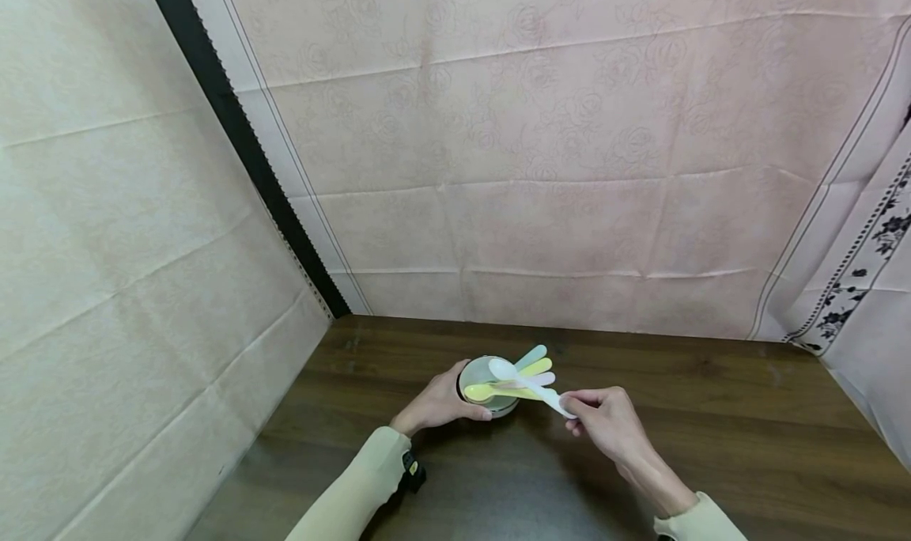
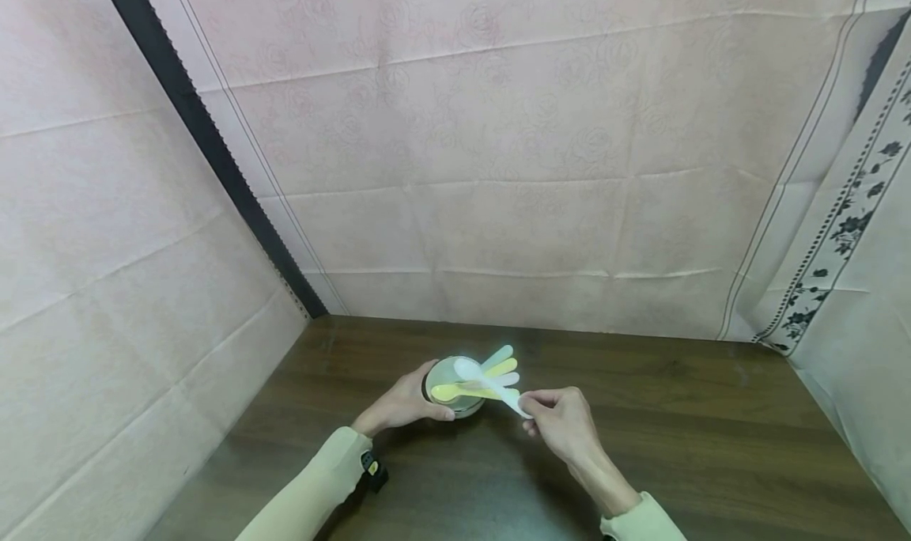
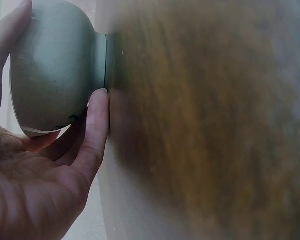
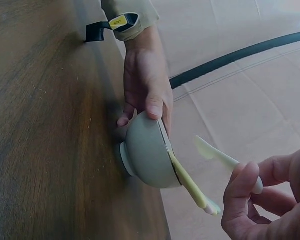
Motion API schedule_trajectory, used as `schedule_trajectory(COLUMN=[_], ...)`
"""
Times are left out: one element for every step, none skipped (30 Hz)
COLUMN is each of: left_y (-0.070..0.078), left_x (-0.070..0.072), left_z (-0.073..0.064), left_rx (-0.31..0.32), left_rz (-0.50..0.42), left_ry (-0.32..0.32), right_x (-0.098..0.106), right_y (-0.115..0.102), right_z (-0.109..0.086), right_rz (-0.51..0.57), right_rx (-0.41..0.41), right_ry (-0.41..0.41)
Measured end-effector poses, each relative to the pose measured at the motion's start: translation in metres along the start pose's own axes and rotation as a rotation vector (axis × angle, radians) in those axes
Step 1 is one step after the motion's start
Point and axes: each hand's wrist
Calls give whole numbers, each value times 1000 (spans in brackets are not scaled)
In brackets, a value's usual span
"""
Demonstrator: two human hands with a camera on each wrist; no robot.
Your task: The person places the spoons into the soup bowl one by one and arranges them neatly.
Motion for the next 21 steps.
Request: schedule_trajectory(left_y=[0, 0, 0, 0, 0, 0, 0, 0, 0, 0, 0, 0, 1, 1, 1, 1, 0, 1, 1, 1, 1], left_x=[0, 0, 0, -1, -1, -1, 0, 0, 0, 0, 0, 0, 1, 1, 1, 1, 1, 1, 1, 1, 1], left_z=[0, 0, -1, -1, -1, -1, -1, -1, -1, -1, -1, -1, 0, 0, 0, 0, 0, 0, 0, 0, 0], left_rx=[2, 5, 7, 9, 10, 10, 9, 7, 7, 6, 6, 5, 5, 5, 5, 3, 2, 0, -3, -4, -7], left_rz=[3, 3, 3, 1, 1, -1, -3, -6, -7, -8, -8, -8, -11, -10, -10, -12, -13, -16, -17, -16, -17], left_ry=[-1, -3, -6, -9, -11, -13, -13, -13, -12, -10, -8, -7, -7, -7, -8, -10, -11, -12, -12, -12, -12], right_x=[-1, -2, -2, -3, -4, -5, -5, -6, -6, -7, -8, -9, -9, -10, -11, -13, -14, -15, -16, -17, -18], right_y=[0, 1, 1, 1, 1, 1, 1, 2, 2, 2, 3, 3, 4, 4, 4, 5, 5, 6, 6, 6, 7], right_z=[1, 1, 1, 2, 2, 3, 3, 4, 4, 5, 5, 6, 6, 7, 7, 7, 8, 8, 8, 9, 9], right_rz=[0, 1, 2, 3, 2, -1, -3, -7, -10, -12, -11, -8, -6, -4, 2, 6, 8, 9, 8, 8, 7], right_rx=[1, 2, -3, -6, -12, -17, -19, -18, -16, -12, -7, -3, 2, 3, 1, -1, -4, -6, -9, -11, -12], right_ry=[-6, -12, -15, -18, -19, -19, -20, -23, -25, -30, -35, -40, -44, -47, -48, -49, -48, -46, -44, -42, -39])
Point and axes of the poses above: each hand's wrist, its own z-axis towards the middle knuckle, its own x-axis out of the back of the hand, y = z × x, and after that the axes turned 1 degree about z, right-handed
